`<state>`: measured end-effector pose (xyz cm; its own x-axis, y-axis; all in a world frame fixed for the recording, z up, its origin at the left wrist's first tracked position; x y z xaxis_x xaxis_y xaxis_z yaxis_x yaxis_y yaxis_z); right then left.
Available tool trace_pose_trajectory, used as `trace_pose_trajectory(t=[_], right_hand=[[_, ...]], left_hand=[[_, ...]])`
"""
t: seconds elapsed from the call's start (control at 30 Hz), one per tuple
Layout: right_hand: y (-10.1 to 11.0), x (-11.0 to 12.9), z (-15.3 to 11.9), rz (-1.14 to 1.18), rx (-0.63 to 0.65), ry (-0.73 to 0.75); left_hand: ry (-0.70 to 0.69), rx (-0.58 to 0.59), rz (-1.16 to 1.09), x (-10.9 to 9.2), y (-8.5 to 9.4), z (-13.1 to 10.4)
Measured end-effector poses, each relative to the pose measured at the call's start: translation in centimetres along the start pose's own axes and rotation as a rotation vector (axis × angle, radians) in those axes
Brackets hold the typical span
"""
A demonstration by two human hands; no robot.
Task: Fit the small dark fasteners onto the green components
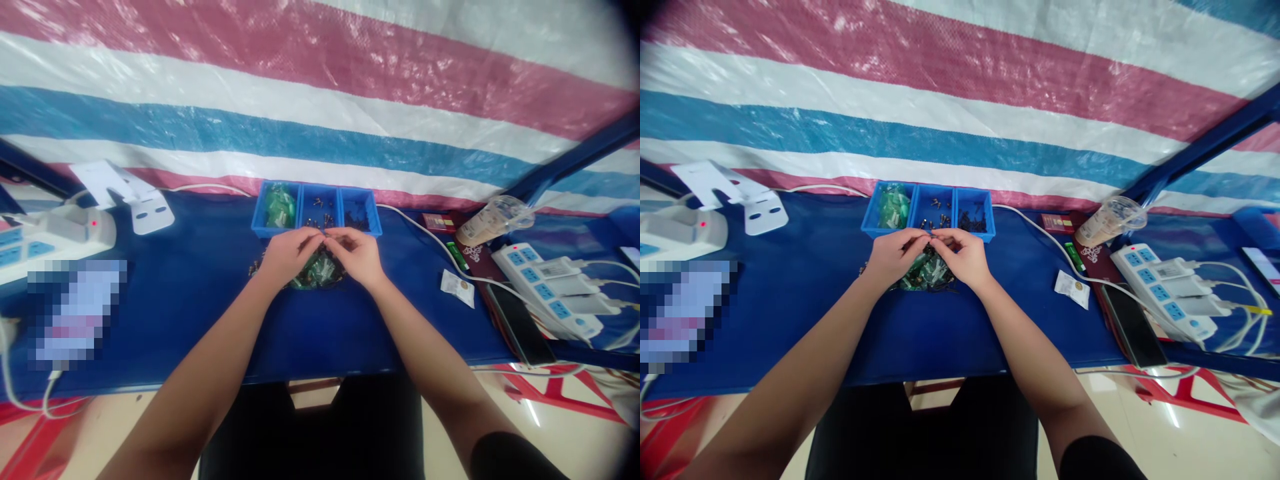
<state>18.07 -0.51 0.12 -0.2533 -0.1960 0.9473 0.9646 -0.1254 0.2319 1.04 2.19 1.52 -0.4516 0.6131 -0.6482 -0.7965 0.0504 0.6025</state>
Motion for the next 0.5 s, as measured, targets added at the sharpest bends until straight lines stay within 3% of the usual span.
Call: trace_pose_trajectory(t=[0.27,0.4,0.5], right_hand=[[0.0,-1.3,0.7,0.267,-0.064,-0.262],[-0.3,-1.2,0.9,0.348,0.007,-0.259],[0.9,-0.2,0.8,0.175,0.019,-0.215]], left_hand=[[0.021,-0.038,0.04,0.0,0.1,0.0],[0.02,-0.051,0.044,-0.1,0.2,0.0],[0.014,-0.071,0.033,-0.2,0.4,0.0]])
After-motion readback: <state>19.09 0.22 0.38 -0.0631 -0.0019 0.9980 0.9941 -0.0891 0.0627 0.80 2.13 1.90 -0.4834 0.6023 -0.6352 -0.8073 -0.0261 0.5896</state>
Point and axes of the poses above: each hand's wrist, its own z-axis towards the middle knuckle, its own y-axis out of the back of the hand, x = y × z, the point moved 4 cm from there along z, towards the middle knuckle, and after that the axes turned 6 degrees about -z, right-handed, at the moved point
